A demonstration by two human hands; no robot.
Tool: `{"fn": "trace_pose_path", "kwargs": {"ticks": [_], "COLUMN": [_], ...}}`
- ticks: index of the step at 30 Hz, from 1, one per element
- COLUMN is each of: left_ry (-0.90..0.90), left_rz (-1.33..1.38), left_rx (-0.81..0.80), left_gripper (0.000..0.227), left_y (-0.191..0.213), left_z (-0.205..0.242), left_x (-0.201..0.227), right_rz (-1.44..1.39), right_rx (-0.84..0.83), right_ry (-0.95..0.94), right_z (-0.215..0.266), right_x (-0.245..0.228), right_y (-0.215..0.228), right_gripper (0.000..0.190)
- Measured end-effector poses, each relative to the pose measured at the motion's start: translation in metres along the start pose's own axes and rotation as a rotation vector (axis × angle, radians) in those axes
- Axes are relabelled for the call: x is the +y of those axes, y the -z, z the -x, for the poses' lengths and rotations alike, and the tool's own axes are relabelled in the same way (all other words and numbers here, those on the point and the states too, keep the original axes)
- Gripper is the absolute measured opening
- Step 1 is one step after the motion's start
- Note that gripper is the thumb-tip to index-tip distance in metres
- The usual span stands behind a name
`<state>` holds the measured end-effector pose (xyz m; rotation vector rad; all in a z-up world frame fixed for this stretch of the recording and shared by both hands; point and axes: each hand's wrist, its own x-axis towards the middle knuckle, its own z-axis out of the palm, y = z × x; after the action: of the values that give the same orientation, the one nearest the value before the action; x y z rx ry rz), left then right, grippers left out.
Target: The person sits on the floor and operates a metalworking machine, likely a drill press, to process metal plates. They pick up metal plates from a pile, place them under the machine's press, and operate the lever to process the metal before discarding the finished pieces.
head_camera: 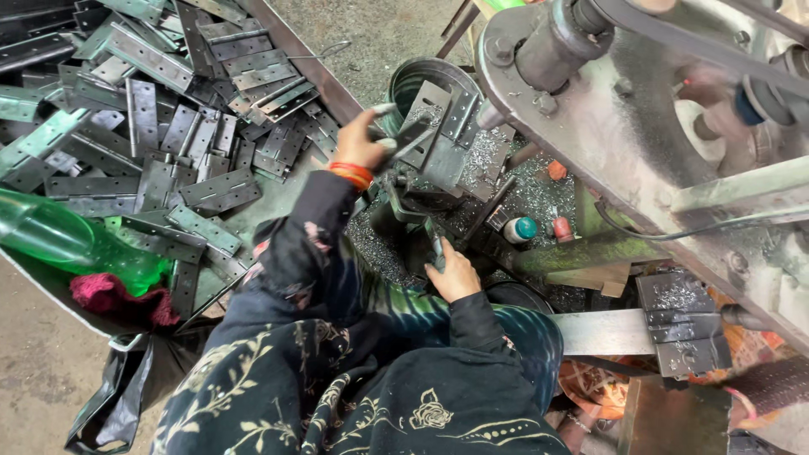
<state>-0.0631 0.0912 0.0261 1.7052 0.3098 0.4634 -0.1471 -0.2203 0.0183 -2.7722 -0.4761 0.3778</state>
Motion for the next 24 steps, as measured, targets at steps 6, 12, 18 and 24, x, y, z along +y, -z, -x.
{"fn": "trace_pose_path", "kwargs": {"ticks": [6,12,18,24], "left_ry": [-0.161,-0.336,-0.381,-0.434], "left_rz": [-0.374,-0.965,-1.105,-1.035], "left_rx": [-0.040,-0.381,-0.568,-0.456], "left_gripper": [0.052,0.048,0.057,0.049], "left_y": [-0.110,-0.108,-0.093,-0.110], "left_z": [-0.001,0.037,0.036,0.011], "left_x": [-0.029,0.010,0.020,-0.011], "right_rz": [-0.002,-0.017,0.046,0.050], "right_rx": [0.004,-0.013,-0.101,-0.119], "right_ry": [0.032,0.042,0.000,-0.035], "right_z": [-0.004,-0.005,-0.008,-0.009], "right_x": [0.008,0.011,0.000,-0.007], "right_y": [-0.005,-0.008,0.002,0.006], "right_gripper": [0.079,0.084,0.090,0.093]}}
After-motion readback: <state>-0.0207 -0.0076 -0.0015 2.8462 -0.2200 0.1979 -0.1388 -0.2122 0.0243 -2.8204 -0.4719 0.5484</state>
